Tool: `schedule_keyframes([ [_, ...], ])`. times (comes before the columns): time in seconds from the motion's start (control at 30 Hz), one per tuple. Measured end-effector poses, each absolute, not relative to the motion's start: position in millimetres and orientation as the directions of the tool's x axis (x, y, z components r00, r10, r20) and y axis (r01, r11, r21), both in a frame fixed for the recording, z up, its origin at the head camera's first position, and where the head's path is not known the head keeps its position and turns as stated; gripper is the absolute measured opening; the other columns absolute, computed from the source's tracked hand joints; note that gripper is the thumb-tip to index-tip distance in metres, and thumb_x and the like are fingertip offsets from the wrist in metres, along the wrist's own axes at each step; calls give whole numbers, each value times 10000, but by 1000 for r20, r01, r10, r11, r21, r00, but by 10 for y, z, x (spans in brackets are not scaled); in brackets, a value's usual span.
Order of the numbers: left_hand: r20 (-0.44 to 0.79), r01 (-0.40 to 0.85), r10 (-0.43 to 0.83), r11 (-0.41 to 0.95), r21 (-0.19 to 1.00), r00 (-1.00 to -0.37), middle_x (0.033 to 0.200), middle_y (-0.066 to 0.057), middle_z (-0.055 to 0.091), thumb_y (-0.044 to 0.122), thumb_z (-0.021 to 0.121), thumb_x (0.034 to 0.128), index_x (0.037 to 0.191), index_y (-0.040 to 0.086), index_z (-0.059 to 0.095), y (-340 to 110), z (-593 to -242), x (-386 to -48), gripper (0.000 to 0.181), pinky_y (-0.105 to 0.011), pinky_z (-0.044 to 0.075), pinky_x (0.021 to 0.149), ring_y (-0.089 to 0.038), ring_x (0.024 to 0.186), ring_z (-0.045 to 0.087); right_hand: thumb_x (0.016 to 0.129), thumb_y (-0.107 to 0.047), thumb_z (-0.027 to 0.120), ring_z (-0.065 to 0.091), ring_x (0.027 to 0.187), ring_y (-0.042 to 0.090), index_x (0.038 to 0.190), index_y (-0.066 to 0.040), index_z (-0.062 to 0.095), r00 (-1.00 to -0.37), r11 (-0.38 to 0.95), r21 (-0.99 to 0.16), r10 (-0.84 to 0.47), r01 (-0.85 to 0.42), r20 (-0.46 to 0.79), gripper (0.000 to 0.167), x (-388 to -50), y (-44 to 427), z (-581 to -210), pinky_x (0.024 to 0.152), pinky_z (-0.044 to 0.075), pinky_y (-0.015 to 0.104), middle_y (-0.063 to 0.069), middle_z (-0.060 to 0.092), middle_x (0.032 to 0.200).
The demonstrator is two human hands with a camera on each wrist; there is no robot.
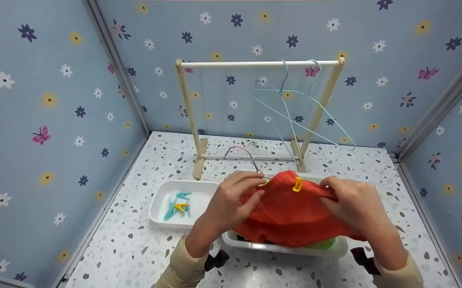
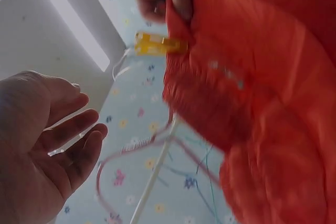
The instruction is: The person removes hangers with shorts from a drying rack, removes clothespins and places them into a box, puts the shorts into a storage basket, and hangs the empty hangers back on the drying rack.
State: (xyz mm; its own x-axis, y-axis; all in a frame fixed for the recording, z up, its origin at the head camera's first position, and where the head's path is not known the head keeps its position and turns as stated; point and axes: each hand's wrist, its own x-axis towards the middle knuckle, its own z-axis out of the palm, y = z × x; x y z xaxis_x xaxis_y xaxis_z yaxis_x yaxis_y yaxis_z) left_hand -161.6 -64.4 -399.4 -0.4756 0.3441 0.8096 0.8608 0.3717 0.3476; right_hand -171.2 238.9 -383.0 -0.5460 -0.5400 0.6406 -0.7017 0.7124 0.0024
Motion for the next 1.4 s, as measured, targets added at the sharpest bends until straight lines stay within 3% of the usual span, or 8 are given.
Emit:
schedule_keyframes([
  [0.27, 720, 842, 456, 408, 353, -523, 1250, -36, 614, 258, 710, 906, 1268, 43, 616, -435, -3960, -1717, 432, -241, 416, 981, -148, 1163, 544, 715, -54, 762, 508, 477, 70, 846, -105, 658, -468, 640, 30, -592, -768, 656, 175, -1795, 2188, -3775, 433, 433, 230, -41, 596, 624],
  [0.63, 707, 846, 476, 391, 362, -522, 1059, 6, 678, 270, 721, 889, 1177, 75, 673, -413, -4061, -1840, 351, -205, 469, 868, -96, 982, 594, 700, -29, 759, 454, 490, 44, 817, -127, 634, -438, 590, 21, -623, -807, 648, 197, -1817, 2054, -3815, 434, 420, 231, -70, 568, 634],
  [1.03, 852, 913, 378, 326, 245, -363, 1024, -35, 721, 194, 739, 877, 1068, 56, 742, -395, -4201, -1961, 236, -258, 525, 819, -109, 948, 679, 701, -26, 753, 487, 521, 42, 822, -134, 653, -441, 573, -12, -617, -820, 652, 190, -1801, 2058, -3871, 461, 462, 232, -68, 596, 676],
  [1.4, 900, 945, 302, 189, 267, -315, 1011, -92, 718, 98, 728, 875, 1035, 0, 740, -388, -4304, -2030, 188, -291, 535, 814, -148, 945, 686, 712, -48, 746, 475, 507, 45, 844, -133, 645, -470, 594, -19, -617, -804, 630, 186, -1846, 2153, -3969, 463, 459, 244, -71, 603, 673],
])
